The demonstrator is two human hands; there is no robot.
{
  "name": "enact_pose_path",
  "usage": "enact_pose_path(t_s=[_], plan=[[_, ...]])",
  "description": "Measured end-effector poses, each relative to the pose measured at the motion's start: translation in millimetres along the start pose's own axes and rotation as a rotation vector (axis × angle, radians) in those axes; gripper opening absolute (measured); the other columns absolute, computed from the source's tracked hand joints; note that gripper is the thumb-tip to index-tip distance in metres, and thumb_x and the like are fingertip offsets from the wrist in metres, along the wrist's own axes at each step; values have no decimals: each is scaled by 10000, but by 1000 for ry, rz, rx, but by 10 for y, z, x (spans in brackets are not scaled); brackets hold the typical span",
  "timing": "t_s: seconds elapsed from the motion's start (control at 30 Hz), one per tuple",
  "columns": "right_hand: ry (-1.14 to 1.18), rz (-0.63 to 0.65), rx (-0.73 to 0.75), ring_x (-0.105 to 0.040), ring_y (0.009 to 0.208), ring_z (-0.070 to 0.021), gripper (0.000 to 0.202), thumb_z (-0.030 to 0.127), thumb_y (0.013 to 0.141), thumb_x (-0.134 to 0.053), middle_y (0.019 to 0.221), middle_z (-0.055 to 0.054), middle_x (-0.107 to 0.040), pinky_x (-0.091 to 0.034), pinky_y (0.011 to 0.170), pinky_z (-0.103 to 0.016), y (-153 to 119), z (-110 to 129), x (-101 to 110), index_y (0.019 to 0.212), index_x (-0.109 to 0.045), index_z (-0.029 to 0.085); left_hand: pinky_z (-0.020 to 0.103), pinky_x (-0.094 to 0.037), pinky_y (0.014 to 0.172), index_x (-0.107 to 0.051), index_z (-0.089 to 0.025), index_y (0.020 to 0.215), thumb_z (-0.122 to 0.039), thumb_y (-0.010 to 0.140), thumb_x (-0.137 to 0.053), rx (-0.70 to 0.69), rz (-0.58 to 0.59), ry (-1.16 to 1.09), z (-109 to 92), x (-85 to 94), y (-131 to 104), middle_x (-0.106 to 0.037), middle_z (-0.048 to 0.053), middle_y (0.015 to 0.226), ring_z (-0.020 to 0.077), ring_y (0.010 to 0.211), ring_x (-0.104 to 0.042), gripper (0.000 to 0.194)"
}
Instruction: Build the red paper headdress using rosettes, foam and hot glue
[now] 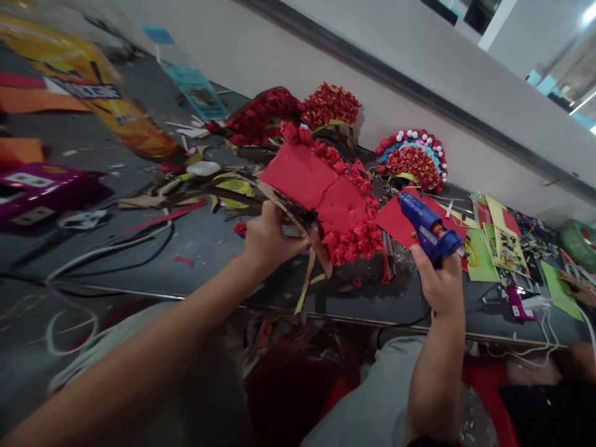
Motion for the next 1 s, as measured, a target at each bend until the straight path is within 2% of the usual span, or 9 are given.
enact_pose_path(t_s=[0.07,0.17,0.3,0.4,0.53,0.63,0.8,1.0], plan=[[-179,142,113,-614,684,-206,281,516,743,-583,741,-32,-668,-491,698,-405,-38,273,21,806,-653,251,324,-519,644,-427,-207,878,-536,667,-574,-31,1,23,0,11,1,-611,44,713,241,732,-668,417],[-390,153,235,-632,766,-250,301,537,748,-574,776,-53,-677,-503,748,-458,-145,559,135,854,-661,269,305,-499,602,-435,-210,846,-511,669,-612,-124,-54,47,-46,81,-4,-599,37,691,236,698,-652,391],[-447,325,326,-645,741,-225,247,451,830,-539,753,-41,-670,-523,676,-367,-321,706,-71,868,-640,229,276,-458,554,-436,-216,835,-431,704,-612,-362,-216,34,-246,259,-64,-594,28,705,212,680,-625,307],[-480,404,357,-635,677,-190,261,424,877,-486,736,-31,-664,-505,602,-304,-378,744,-231,902,-626,206,279,-461,587,-457,-208,883,-377,711,-600,-485,-306,-7,-366,372,-111,-594,30,735,209,710,-614,281],[-512,424,368,-640,663,-190,286,439,891,-460,726,-30,-672,-501,596,-302,-363,734,-304,874,-623,205,288,-459,614,-463,-207,875,-380,694,-613,-498,-351,-23,-395,432,-104,-571,21,720,205,705,-591,291],[-515,422,359,-661,710,-209,287,439,884,-471,747,-40,-689,-517,640,-329,-341,690,-304,877,-630,200,287,-448,601,-456,-208,835,-385,691,-620,-515,-378,-50,-412,471,-108,-549,12,694,193,673,-567,282],[-499,396,281,-669,839,-270,339,473,854,-484,859,-73,-706,-539,729,-418,-302,609,-269,1007,-626,207,278,-419,540,-432,-209,797,-400,715,-582,-564,-460,20,-494,549,-147,-516,5,646,172,609,-527,256],[-475,389,187,-665,720,-278,370,536,804,-517,762,-75,-689,-546,677,-464,-281,506,-246,917,-641,206,277,-403,510,-403,-217,807,-398,719,-564,-554,-471,43,-514,552,-143,-494,-2,641,164,598,-518,258]])
Point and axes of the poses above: each hand's wrist, its own y-axis towards the middle knuckle, its own x-axis out of the back of the hand, z = x × y, the point moved 10 cm from there along y, towards the middle knuckle
